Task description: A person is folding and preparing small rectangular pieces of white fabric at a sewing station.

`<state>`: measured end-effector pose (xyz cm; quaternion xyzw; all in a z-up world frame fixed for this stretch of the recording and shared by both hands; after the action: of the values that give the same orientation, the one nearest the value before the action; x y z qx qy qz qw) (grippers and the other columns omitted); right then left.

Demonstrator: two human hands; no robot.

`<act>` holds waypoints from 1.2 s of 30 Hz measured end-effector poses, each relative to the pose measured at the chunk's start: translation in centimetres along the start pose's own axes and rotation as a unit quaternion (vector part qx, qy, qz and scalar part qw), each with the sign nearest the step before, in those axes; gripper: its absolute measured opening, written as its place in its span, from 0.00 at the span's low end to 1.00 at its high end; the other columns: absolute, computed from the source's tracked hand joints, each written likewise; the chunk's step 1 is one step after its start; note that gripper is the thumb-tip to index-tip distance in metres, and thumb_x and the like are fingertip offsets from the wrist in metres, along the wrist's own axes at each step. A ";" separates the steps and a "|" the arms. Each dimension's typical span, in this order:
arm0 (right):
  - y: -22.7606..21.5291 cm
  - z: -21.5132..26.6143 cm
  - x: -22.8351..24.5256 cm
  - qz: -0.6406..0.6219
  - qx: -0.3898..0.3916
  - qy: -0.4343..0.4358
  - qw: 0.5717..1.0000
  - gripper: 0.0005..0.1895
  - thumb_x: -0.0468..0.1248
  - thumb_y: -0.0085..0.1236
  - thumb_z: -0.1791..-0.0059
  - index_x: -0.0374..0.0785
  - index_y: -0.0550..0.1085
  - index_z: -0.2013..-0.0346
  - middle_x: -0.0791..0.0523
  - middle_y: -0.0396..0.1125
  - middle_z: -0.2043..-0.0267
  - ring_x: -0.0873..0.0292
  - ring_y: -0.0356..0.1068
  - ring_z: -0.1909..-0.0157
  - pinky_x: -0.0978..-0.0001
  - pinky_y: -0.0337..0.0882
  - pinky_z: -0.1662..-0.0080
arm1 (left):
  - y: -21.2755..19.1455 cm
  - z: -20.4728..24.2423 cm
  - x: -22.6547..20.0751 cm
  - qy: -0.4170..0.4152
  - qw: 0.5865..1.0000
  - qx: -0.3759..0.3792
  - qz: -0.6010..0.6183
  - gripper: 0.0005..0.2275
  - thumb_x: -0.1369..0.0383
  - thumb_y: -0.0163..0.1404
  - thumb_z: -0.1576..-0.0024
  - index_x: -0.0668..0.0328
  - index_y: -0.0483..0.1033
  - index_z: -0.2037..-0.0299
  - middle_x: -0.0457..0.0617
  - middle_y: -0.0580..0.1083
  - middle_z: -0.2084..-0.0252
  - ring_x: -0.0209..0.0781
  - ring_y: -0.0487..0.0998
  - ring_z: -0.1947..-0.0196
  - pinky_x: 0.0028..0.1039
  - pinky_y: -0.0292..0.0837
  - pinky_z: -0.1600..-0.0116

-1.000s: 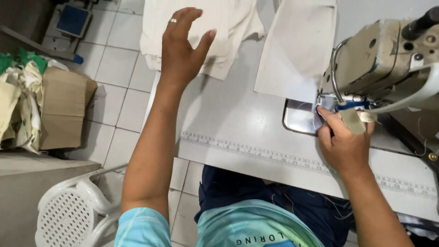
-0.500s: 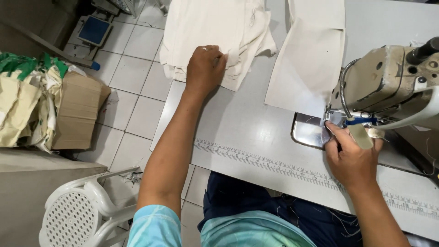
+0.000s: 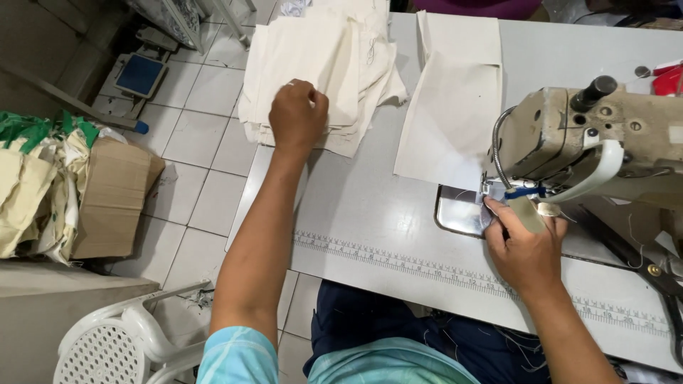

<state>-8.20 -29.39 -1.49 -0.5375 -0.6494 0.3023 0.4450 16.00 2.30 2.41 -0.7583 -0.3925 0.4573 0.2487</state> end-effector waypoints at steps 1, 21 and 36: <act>-0.1 -0.1 0.1 -0.009 0.007 0.002 1.000 0.19 0.35 0.49 0.54 0.51 0.78 0.52 0.59 0.69 0.60 0.48 0.63 0.53 0.51 0.58 0.52 | -0.9 0.2 -0.1 0.056 0.997 -0.052 0.020 0.06 0.74 0.45 0.48 0.60 0.65 0.78 0.45 0.65 0.78 0.44 0.64 0.72 0.34 0.56 0.78; -0.3 1.4 3.1 -0.152 0.153 -0.037 0.976 0.08 0.40 0.57 0.55 0.44 0.76 0.63 0.60 0.67 0.69 0.56 0.64 0.62 0.62 0.60 0.59 | -3.7 19.8 -12.5 0.274 0.929 0.246 -0.040 0.26 0.49 0.52 0.49 0.48 0.64 0.42 0.57 0.65 0.43 0.59 0.64 0.47 0.47 0.59 0.50; -1.8 3.2 0.7 -0.168 0.140 -0.146 0.965 0.15 0.32 0.58 0.53 0.48 0.74 0.52 0.59 0.60 0.72 0.56 0.58 0.65 0.64 0.60 0.60 | -1.1 13.9 -7.3 0.341 0.880 0.246 0.223 0.05 0.80 0.50 0.43 0.65 0.76 0.60 0.51 0.69 0.68 0.51 0.69 0.66 0.33 0.63 0.66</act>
<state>-11.85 -28.90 -1.13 -0.3035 -0.7392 0.3863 0.4607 1.21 -2.78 0.47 -0.8489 0.0212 0.2961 0.4372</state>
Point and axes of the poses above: each hand's wrist, its own z-axis away from the middle knuckle, its own y-axis out of the palm, x = y × z, the point moved 2 cm from there along -z, towards the middle knuckle
